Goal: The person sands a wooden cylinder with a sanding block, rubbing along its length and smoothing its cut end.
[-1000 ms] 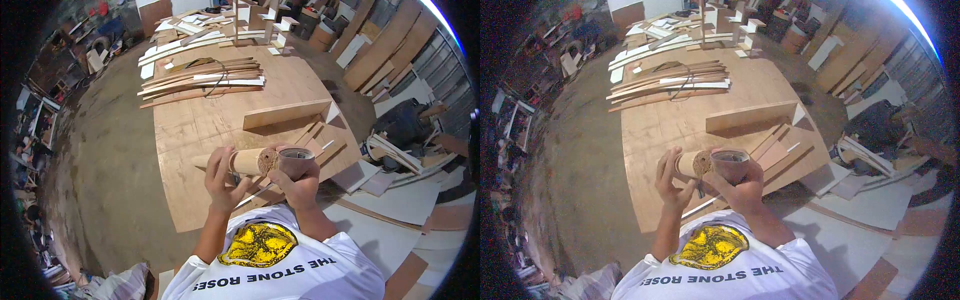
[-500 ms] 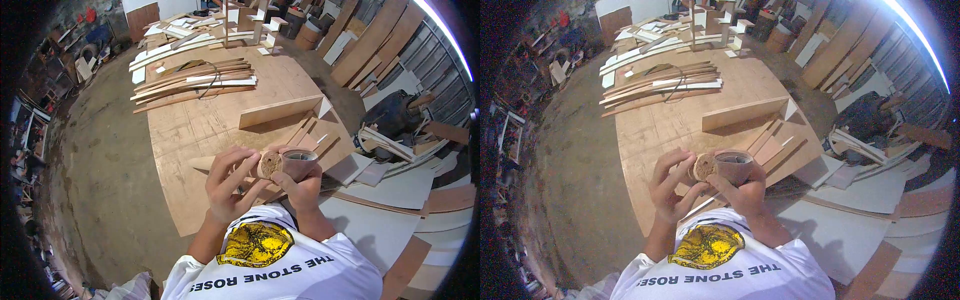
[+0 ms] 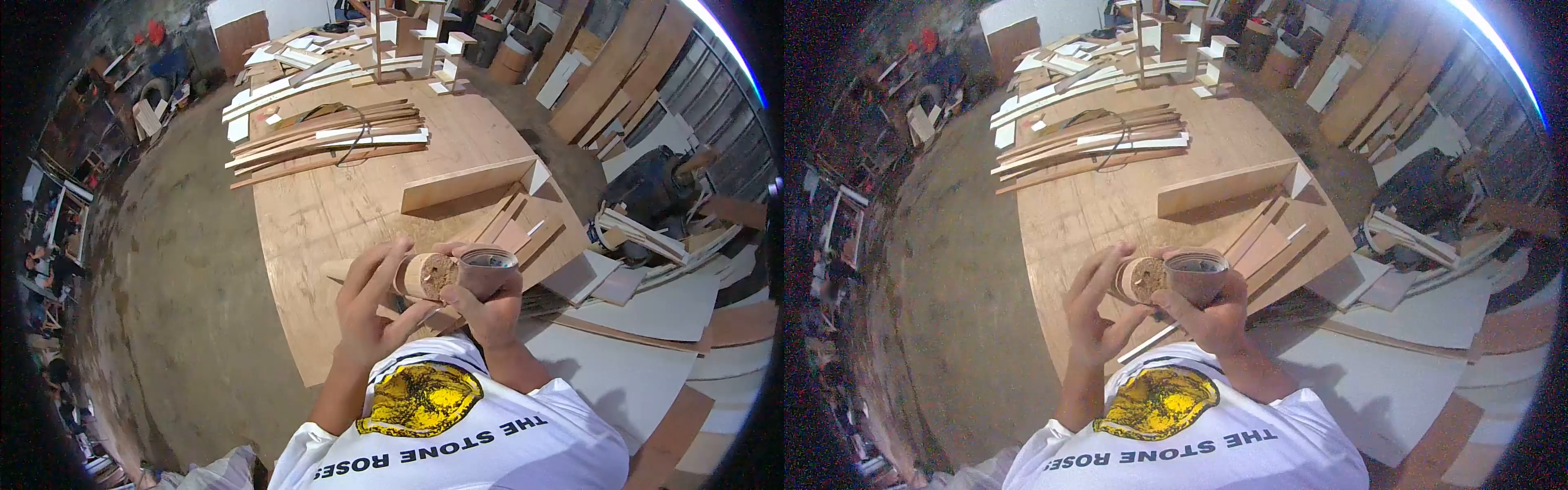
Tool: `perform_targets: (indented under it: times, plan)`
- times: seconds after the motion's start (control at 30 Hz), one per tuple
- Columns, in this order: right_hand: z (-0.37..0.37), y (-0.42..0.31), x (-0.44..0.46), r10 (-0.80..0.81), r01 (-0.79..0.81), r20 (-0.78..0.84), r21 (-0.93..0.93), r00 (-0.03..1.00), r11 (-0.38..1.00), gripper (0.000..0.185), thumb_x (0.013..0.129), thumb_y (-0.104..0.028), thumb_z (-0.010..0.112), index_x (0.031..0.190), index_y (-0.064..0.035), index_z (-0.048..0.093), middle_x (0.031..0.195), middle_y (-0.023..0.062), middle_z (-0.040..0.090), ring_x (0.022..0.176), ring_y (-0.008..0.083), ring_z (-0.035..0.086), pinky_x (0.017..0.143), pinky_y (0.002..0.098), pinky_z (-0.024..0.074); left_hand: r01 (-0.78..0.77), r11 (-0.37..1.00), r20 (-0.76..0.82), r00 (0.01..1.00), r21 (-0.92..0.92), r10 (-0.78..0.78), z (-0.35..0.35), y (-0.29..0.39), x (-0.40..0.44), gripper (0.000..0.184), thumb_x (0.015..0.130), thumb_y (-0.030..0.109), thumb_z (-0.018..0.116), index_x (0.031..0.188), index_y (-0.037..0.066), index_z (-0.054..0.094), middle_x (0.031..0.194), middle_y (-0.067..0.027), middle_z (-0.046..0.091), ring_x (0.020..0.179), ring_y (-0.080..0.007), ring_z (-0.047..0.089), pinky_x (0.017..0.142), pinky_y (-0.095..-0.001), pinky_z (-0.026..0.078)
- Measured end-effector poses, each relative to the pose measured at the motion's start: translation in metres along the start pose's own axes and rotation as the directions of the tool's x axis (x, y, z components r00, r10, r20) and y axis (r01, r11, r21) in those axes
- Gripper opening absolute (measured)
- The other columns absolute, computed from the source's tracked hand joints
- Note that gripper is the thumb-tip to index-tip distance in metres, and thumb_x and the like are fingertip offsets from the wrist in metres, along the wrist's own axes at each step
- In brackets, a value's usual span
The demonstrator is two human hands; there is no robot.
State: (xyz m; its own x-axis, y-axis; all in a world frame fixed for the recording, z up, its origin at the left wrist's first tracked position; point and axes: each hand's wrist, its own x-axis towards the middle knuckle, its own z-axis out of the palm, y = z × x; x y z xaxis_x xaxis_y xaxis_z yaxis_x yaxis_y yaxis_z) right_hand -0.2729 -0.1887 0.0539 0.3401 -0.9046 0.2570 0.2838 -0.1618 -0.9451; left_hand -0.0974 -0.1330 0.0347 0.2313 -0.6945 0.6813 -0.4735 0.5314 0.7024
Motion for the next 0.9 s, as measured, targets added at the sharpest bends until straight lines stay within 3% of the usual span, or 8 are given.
perform_targets:
  times: [0.13, 0.23, 0.33, 0.43, 0.53, 0.73, 0.83, 0.9]
  plan:
    - [-0.01, 0.01, 0.001, -0.141, 0.141, -0.004, -0.035, 0.99, 0.989, 0.049, 0.082, 0.004, 0.088, 0.127, 0.0013, 0.071, 0.127, 0.0143, 0.076, 0.112, 0.0195, 0.074, 0.097, 0.0351, 0.0616, 0.007, 0.996, 0.073, 0.997, 0.094, -0.014, 0.003, -0.019, -0.011, 0.079, 0.074, 0.022, 0.094, 0.146, 0.003, 0.066, 0.132, -0.0199, 0.069, 0.117, -0.0369, 0.068, 0.101, -0.0447, 0.054]
    - [-0.021, 0.013, 0.0, -0.117, 0.113, -0.048, -0.073, 0.992, 0.991, 0.046, 0.083, 0.006, 0.085, 0.126, 0.0014, 0.071, 0.125, 0.0136, 0.077, 0.112, 0.0194, 0.074, 0.099, 0.0355, 0.0605, 0.068, 0.995, 0.086, 0.994, 0.067, -0.073, 0.009, -0.029, -0.011, 0.077, 0.074, 0.024, 0.093, 0.144, 0.005, 0.068, 0.132, -0.0195, 0.069, 0.116, -0.0378, 0.067, 0.102, -0.0463, 0.053]
    - [-0.026, 0.005, -0.002, -0.074, 0.065, -0.082, -0.107, 0.994, 0.992, 0.05, 0.081, 0.003, 0.081, 0.129, 0.0035, 0.067, 0.126, 0.0197, 0.075, 0.115, 0.0248, 0.073, 0.104, 0.0399, 0.0576, 0.022, 0.998, 0.222, 0.974, 0.055, -0.034, 0.003, -0.051, -0.004, 0.075, 0.074, 0.024, 0.093, 0.143, 0.006, 0.069, 0.13, -0.0184, 0.07, 0.115, -0.0373, 0.067, 0.101, -0.0461, 0.053]
    - [-0.031, 0.005, -0.003, -0.126, 0.118, -0.111, -0.078, 0.986, 0.99, 0.042, 0.084, 0.006, 0.083, 0.124, 0.001, 0.071, 0.122, 0.0119, 0.077, 0.11, 0.0181, 0.073, 0.099, 0.0362, 0.0591, 0.067, 0.996, 0.287, 0.955, 0.06, -0.081, 0.003, -0.071, -0.015, 0.072, 0.076, 0.026, 0.092, 0.141, 0.005, 0.069, 0.129, -0.0176, 0.071, 0.114, -0.0369, 0.068, 0.098, -0.0451, 0.055]
    - [-0.039, 0.011, -0.006, -0.095, 0.069, -0.216, -0.125, 0.972, 0.99, 0.044, 0.081, 0.004, 0.086, 0.123, -0.0002, 0.072, 0.121, 0.0115, 0.077, 0.11, 0.0185, 0.073, 0.099, 0.0352, 0.0588, 0.118, 0.993, 0.253, 0.96, 0.012, -0.117, 0.012, -0.066, -0.016, 0.07, 0.075, 0.025, 0.093, 0.138, 0.006, 0.071, 0.127, -0.0173, 0.072, 0.112, -0.0357, 0.068, 0.094, -0.0435, 0.057]
    - [-0.039, -0.004, -0.004, -0.14, 0.064, -0.242, -0.296, 0.96, 0.953, 0.053, 0.072, -0.004, 0.096, 0.119, -0.0017, 0.072, 0.115, 0.0089, 0.078, 0.105, 0.0163, 0.073, 0.096, 0.0335, 0.0592, 0.009, 0.983, 0.082, 0.996, 0.183, -0.024, 0.034, -0.056, -0.029, 0.071, 0.066, 0.013, 0.095, 0.134, 0.007, 0.074, 0.124, -0.0164, 0.071, 0.11, -0.0334, 0.072, 0.088, -0.0422, 0.061]
    - [-0.039, 0.0, -0.002, -0.182, 0.098, -0.22, -0.346, 0.958, 0.933, 0.055, 0.07, -0.009, 0.098, 0.119, -0.0017, 0.072, 0.112, 0.0073, 0.077, 0.102, 0.0156, 0.073, 0.093, 0.0338, 0.0594, 0.079, 0.97, -0.036, 0.997, 0.229, -0.073, 0.041, -0.052, -0.034, 0.068, 0.067, 0.014, 0.096, 0.132, 0.007, 0.075, 0.125, -0.0155, 0.071, 0.104, -0.0325, 0.071, 0.086, -0.0426, 0.06]
    - [-0.042, 0.004, -0.001, -0.172, 0.082, -0.227, -0.361, 0.959, 0.929, 0.053, 0.071, -0.011, 0.097, 0.117, -0.0012, 0.072, 0.111, 0.0072, 0.077, 0.101, 0.016, 0.073, 0.091, 0.0341, 0.0591, 0.102, 0.972, 0.02, 0.994, 0.211, -0.108, 0.035, -0.052, -0.029, 0.068, 0.069, 0.018, 0.096, 0.132, 0.007, 0.074, 0.123, -0.0164, 0.071, 0.101, -0.0337, 0.07, 0.087, -0.0435, 0.059]
